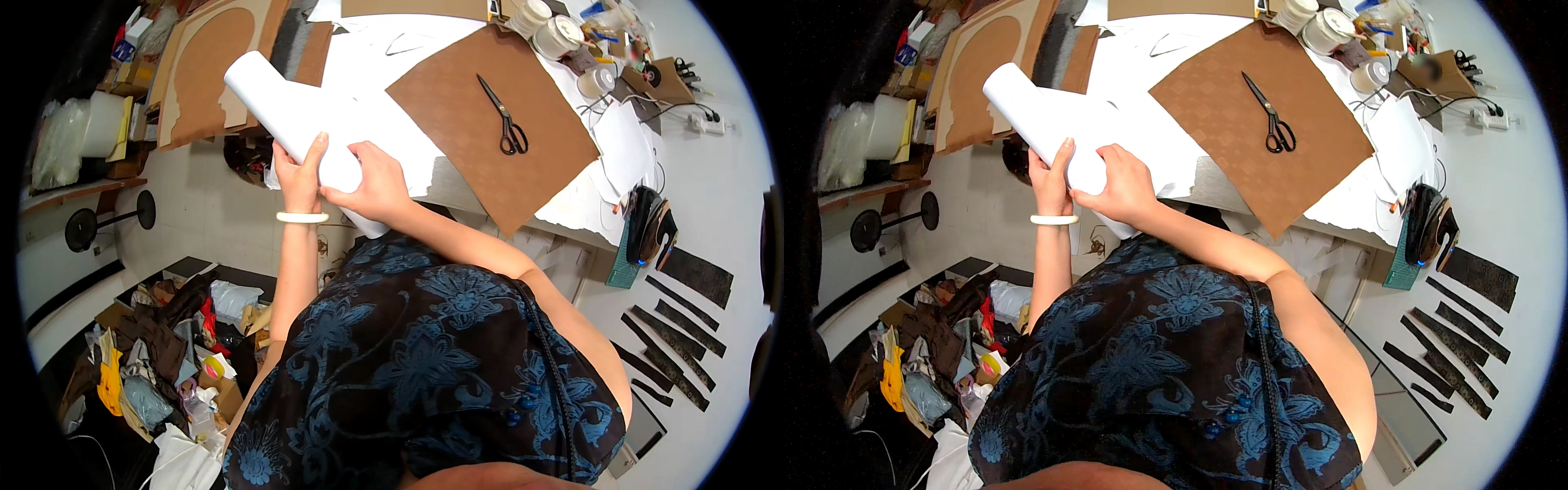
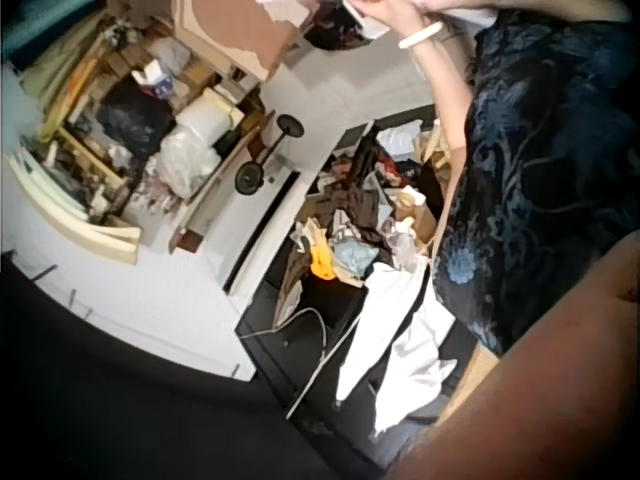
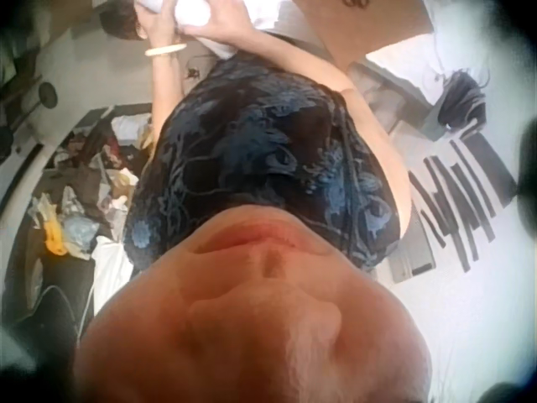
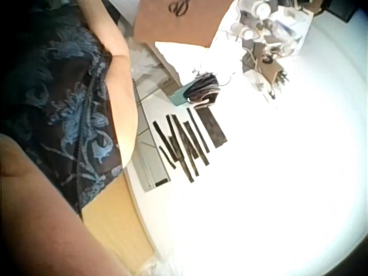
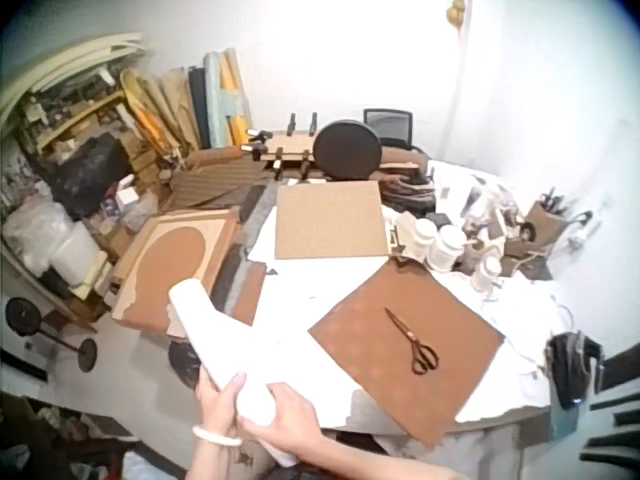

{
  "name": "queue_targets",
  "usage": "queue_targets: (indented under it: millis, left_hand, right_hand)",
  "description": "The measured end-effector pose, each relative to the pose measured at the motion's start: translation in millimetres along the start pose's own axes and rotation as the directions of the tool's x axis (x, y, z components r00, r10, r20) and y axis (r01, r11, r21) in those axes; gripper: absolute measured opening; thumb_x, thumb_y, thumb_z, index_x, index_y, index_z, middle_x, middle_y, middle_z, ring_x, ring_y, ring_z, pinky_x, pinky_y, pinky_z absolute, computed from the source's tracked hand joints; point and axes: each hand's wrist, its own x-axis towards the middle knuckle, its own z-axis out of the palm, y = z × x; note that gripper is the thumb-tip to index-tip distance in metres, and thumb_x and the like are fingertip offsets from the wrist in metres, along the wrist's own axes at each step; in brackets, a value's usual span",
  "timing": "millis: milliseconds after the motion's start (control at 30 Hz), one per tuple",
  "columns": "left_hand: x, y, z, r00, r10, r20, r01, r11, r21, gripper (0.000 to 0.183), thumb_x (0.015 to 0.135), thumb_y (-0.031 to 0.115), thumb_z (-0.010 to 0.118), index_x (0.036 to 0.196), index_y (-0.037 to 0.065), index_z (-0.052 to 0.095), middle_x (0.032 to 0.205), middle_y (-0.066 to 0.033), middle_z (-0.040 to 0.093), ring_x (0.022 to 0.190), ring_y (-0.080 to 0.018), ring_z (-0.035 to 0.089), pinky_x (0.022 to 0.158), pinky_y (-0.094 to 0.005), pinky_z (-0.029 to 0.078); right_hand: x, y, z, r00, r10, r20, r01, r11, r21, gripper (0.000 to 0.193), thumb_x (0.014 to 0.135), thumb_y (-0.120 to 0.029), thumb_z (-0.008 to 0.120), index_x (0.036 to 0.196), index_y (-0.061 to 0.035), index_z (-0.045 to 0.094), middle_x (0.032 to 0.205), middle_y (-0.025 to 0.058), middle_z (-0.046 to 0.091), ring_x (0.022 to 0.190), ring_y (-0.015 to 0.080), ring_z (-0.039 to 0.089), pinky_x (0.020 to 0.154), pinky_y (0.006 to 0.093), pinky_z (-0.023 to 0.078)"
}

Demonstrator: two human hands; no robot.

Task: The person cuts a large sheet of brown patterned fabric using scissors, then irons the cut piece on a white surface. They handle a roll of white paper and various cardboard pieces, stacking them on the table. The person continues to cut and iron the fabric, organizing the materials on the workspace.

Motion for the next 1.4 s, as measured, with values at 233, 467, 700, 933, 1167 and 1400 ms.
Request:
queue_targets:
  millis: [233, 467, 700, 933, 1167, 1400]
  left_hand:
    - [46.5, -2.5, 34.0, 0.975, -0.088, 0.203, 0.105, 0.992, -0.074, 0.053, 0.084, 0.01, 0.069, 0.129, -0.004, 0.044, 0.115, -0.0152, 0.059, 0.102, -0.0235, 0.062, 0.089, -0.0379, 0.055]
    - [167.2, -59.7, 54.7, 0.975, -0.189, 0.117, 0.105, 0.857, 0.505, 0.068, 0.075, 0.014, 0.078, 0.132, -0.001, 0.044, 0.118, -0.0172, 0.061, 0.104, -0.0267, 0.062, 0.089, -0.0386, 0.053]
    - [239.6, -158.1, 30.5, 0.983, -0.126, 0.132, -0.1, 0.229, 0.968, 0.087, 0.069, 0.026, 0.081, 0.141, 0.01, 0.036, 0.125, -0.0223, 0.059, 0.114, -0.0383, 0.058, 0.096, -0.0456, 0.048]
    - [228.0, -169.0, 45.6, 0.988, -0.073, -0.133, 0.122, -0.14, 0.983, 0.095, 0.075, 0.029, 0.078, 0.15, 0.012, 0.023, 0.142, -0.0232, 0.044, 0.125, -0.0423, 0.05, 0.106, -0.0507, 0.04]
    - [169.0, -207.7, 95.7, 0.784, 0.177, 0.595, -0.582, -0.123, 0.804, 0.061, 0.084, 0.017, 0.067, 0.136, -0.005, 0.043, 0.141, -0.0264, 0.043, 0.134, -0.042, 0.036, 0.113, -0.0494, 0.027]
    - [27.3, -250.3, 164.4, 0.6, -0.264, 0.756, -0.774, 0.051, 0.632, 0.096, 0.081, 0.059, 0.064, 0.154, 0.013, 0.023, 0.158, -0.0257, 0.011, 0.146, -0.045, 0.01, 0.114, -0.0625, 0.011]
  right_hand:
    - [16.1, 30.4, -74.0, 0.997, -0.038, -0.068, 0.041, 0.998, 0.044, 0.064, 0.071, -0.045, 0.078, 0.108, 0.0037, 0.058, 0.101, 0.017, 0.061, 0.088, 0.0312, 0.063, 0.077, 0.0394, 0.052]
    - [-25.4, 249.3, -158.2, 0.916, 0.254, -0.311, -0.357, 0.869, -0.342, 0.026, 0.08, -0.02, 0.066, 0.099, -0.0027, 0.065, 0.1, 0.0149, 0.063, 0.097, 0.0329, 0.059, 0.086, 0.043, 0.048]
    - [-3.4, 320.2, -179.6, 0.861, 0.27, -0.431, -0.458, 0.781, -0.425, 0.037, 0.078, -0.026, 0.072, 0.107, -0.0053, 0.061, 0.107, 0.0141, 0.057, 0.104, 0.034, 0.053, 0.086, 0.0454, 0.047]
    - [18.8, 342.0, -174.4, 0.89, 0.312, -0.333, -0.452, 0.703, -0.55, 0.036, 0.08, -0.027, 0.071, 0.106, -0.0069, 0.056, 0.106, 0.014, 0.054, 0.103, 0.0314, 0.052, 0.085, 0.0454, 0.044]
    - [-16.2, 350.9, -191.1, 0.794, 0.391, -0.466, -0.548, 0.791, -0.27, 0.029, 0.084, -0.022, 0.066, 0.102, -0.0025, 0.053, 0.1, 0.0173, 0.054, 0.094, 0.035, 0.056, 0.082, 0.0459, 0.045]
    - [-170.2, 383.0, -280.2, 0.133, 0.444, -0.886, -0.725, 0.653, 0.219, 0.029, 0.089, -0.022, 0.061, 0.101, 0.0027, 0.051, 0.096, 0.0191, 0.056, 0.087, 0.0359, 0.057, 0.081, 0.044, 0.045]
